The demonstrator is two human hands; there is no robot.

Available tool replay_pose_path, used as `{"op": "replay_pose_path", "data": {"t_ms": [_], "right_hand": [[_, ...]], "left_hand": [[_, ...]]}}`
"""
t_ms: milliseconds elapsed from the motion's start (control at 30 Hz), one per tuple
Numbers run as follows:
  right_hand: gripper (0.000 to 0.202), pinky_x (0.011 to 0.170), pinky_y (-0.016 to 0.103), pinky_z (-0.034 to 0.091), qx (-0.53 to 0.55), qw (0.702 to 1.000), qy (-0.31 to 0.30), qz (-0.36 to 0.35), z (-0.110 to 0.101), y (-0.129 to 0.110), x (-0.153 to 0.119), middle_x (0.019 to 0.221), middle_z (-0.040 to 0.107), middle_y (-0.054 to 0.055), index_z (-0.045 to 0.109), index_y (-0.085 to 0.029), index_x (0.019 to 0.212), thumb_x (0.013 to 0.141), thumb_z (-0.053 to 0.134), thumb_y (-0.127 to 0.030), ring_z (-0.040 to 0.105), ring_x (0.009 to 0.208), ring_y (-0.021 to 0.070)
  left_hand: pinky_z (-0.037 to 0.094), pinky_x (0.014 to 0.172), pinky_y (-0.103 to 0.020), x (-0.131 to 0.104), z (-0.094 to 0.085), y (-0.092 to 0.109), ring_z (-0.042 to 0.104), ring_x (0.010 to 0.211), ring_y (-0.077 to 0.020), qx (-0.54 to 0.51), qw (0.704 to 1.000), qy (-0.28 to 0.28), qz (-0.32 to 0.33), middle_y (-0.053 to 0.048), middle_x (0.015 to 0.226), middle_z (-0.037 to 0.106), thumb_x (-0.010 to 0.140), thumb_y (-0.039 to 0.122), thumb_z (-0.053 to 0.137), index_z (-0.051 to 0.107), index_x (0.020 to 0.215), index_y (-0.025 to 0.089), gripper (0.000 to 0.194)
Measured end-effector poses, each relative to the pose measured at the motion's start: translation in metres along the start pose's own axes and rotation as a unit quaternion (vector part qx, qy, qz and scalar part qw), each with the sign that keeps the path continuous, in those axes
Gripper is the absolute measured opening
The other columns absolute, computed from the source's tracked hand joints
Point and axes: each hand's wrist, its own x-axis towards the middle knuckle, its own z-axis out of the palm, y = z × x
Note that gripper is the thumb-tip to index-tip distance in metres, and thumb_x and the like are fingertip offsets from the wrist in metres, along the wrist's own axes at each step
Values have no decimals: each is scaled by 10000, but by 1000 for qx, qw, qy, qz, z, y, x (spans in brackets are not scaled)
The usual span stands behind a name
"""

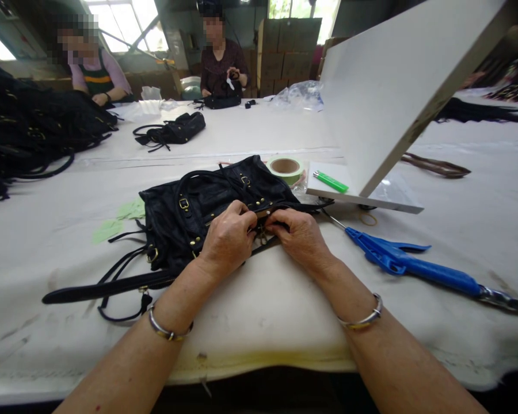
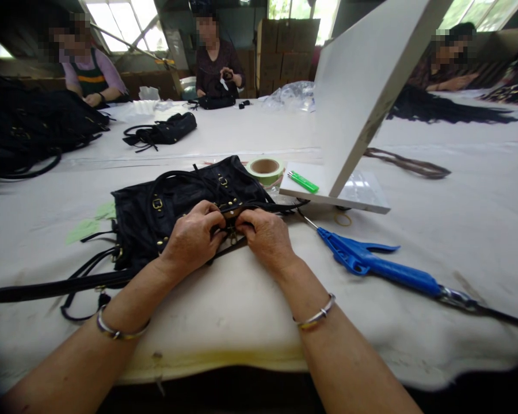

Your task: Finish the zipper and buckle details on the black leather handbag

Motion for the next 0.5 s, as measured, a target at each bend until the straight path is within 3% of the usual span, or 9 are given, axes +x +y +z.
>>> {"op": "replay_pose_path", "data": {"t_ms": [233,367,500], "right_hand": [[147,735,259,429,11,1000,1,8,2,2,0,813,655,-6,727,-218,798,792,687,-77,601,766,154],[142,737,261,432,27,1000,3,11,2,3,0,812,660,-7,725,-210,791,785,696,-71,602,764,155],[146,754,269,433,36,999,4,22,2,2,1,825,665,-6,718,-200,788,779,689,-57,603,776,158]], "left_hand": [[474,750,-298,-1,4,0,573,862,-195,22,999,4,27,-44,972,562,844,185,651,666,839,188,17],[450,669,-293,-3,6,2,559,826,-191,77,996,9,48,-45,955,552,900,179,547,645,806,209,139],[427,620,-303,-3,5,5,551,832,-208,112,991,19,69,-57,940,544,870,139,558,620,770,202,133]]}}
